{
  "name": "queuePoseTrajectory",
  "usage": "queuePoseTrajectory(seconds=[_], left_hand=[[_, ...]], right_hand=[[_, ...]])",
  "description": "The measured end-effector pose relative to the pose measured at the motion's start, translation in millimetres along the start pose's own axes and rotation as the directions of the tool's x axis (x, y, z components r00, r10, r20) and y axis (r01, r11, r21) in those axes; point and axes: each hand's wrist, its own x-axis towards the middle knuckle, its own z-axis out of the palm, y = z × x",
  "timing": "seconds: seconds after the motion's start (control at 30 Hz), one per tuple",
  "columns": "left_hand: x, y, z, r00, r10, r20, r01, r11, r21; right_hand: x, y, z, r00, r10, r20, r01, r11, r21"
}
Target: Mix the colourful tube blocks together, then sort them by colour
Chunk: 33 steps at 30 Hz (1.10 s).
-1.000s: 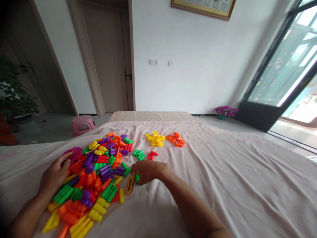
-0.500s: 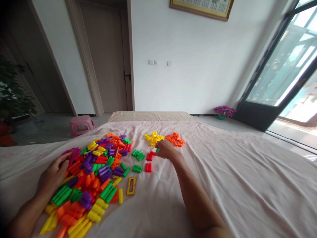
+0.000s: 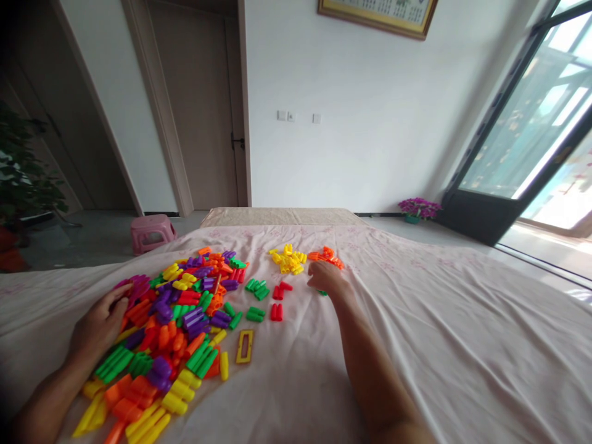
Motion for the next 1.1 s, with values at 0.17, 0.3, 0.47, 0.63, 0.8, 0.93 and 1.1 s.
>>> queuePoseTrajectory(seconds=[0.17,0.3,0.47,0.63,0.8,0.93,1.1], left_hand=[[1,-1,1.6,1.000,-0.009,0.003,0.009,1.000,0.013],[0,2,-0.1,1.000,0.003,0.001,-0.003,1.000,0.004],[-2,6,-2.5,1.000,-0.006,0.007,0.006,1.000,-0.002],[-2,4,-2.3,1.000,0.003,-0.001,-0.003,1.000,-0.005],[-1,2,-1.1,1.000,-0.004,0.001,0.004,1.000,0.016],[-1,3,-1.2,1.000,-0.013,0.012,0.013,0.999,0.030],[-2,5,-1.9,1.000,-0.017,0.008,0.017,1.000,0.020]], right_hand=[[-7,-44,0,0.931,-0.356,-0.080,0.365,0.912,0.184],[-20,-82,9,0.849,-0.516,-0.110,0.527,0.817,0.234],[-29,-107,23,0.766,-0.633,-0.109,0.642,0.749,0.161],[-33,-114,33,0.748,-0.656,-0.102,0.664,0.741,0.103],[-35,-116,31,0.756,-0.646,-0.110,0.654,0.750,0.092],[-32,-107,19,0.826,-0.539,-0.163,0.555,0.828,0.079],[-21,-81,4,0.925,-0.340,-0.171,0.358,0.929,0.089]])
